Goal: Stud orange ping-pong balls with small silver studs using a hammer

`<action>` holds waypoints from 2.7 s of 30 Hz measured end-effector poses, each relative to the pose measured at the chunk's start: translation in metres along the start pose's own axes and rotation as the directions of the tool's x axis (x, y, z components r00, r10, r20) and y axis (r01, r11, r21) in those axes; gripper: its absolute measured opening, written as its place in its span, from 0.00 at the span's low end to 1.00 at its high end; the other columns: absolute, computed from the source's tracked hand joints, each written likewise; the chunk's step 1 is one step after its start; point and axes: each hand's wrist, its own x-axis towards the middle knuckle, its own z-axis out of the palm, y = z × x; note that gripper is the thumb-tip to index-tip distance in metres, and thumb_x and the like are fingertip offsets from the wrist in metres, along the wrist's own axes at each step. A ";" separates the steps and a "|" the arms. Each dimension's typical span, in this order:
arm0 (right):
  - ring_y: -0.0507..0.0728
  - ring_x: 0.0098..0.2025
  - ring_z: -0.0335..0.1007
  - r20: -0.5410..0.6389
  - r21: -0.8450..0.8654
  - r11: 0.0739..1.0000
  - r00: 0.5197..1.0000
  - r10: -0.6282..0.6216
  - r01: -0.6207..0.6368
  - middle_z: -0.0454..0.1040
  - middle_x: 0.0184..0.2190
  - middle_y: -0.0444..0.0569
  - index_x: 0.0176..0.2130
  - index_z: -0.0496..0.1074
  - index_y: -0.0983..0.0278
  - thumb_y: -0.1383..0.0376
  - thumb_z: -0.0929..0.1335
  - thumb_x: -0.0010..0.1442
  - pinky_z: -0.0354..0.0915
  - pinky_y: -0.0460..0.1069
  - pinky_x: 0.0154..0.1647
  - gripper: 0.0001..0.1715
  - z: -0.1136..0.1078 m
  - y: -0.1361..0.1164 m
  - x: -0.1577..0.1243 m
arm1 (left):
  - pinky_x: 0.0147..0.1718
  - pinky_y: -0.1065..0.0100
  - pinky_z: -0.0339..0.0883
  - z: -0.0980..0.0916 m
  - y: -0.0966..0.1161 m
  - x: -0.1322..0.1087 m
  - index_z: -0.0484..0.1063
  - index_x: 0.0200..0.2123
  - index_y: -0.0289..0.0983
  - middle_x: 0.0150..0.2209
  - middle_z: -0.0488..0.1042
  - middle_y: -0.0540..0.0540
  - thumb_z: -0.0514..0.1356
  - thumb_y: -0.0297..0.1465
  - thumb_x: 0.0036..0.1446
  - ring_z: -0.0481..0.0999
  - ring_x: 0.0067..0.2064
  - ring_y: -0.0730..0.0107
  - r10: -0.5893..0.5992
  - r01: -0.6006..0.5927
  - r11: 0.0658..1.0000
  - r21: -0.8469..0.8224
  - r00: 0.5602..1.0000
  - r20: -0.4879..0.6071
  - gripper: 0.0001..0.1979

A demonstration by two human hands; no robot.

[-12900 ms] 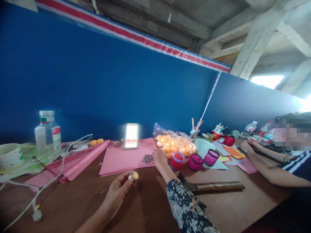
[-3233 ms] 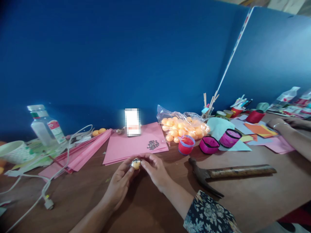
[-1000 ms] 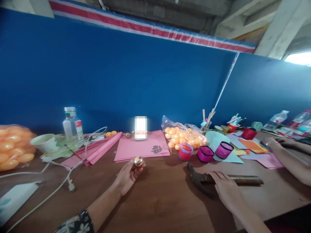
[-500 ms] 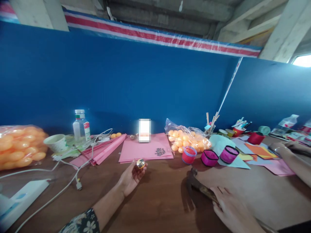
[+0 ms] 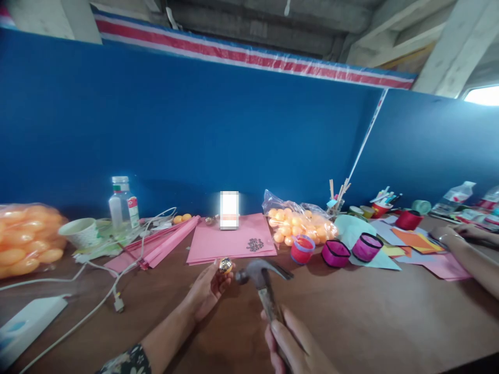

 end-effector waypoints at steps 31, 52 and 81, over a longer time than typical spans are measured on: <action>0.45 0.19 0.54 0.000 0.087 0.992 0.996 -0.089 0.089 0.60 0.24 0.41 0.33 0.59 0.64 0.47 0.57 0.57 0.56 0.41 0.17 0.22 0.023 -0.008 0.022 | 0.35 0.72 0.66 0.000 -0.007 0.000 0.68 0.47 0.39 0.36 0.75 0.46 0.64 0.31 0.45 0.74 0.33 0.74 0.035 -0.037 0.997 0.069 0.999 0.036 0.23; 0.45 0.18 0.52 -0.002 0.108 0.990 0.996 -0.092 0.092 0.60 0.23 0.41 0.31 0.59 0.64 0.49 0.55 0.59 0.56 0.41 0.17 0.22 0.016 -0.006 0.019 | 0.32 0.73 0.63 0.001 -0.009 0.000 0.73 0.41 0.38 0.33 0.75 0.46 0.67 0.28 0.39 0.71 0.31 0.76 0.102 -0.113 0.986 0.125 0.991 0.091 0.21; 0.47 0.18 0.55 -0.129 0.057 0.994 0.988 -0.083 0.091 0.62 0.25 0.44 0.40 0.62 0.61 0.45 0.57 0.54 0.55 0.42 0.14 0.25 0.019 -0.003 0.013 | 0.43 0.71 0.64 0.006 -0.002 -0.005 0.70 0.46 0.39 0.44 0.72 0.43 0.64 0.25 0.45 0.72 0.40 0.72 0.002 -0.009 0.998 0.063 0.993 0.115 0.22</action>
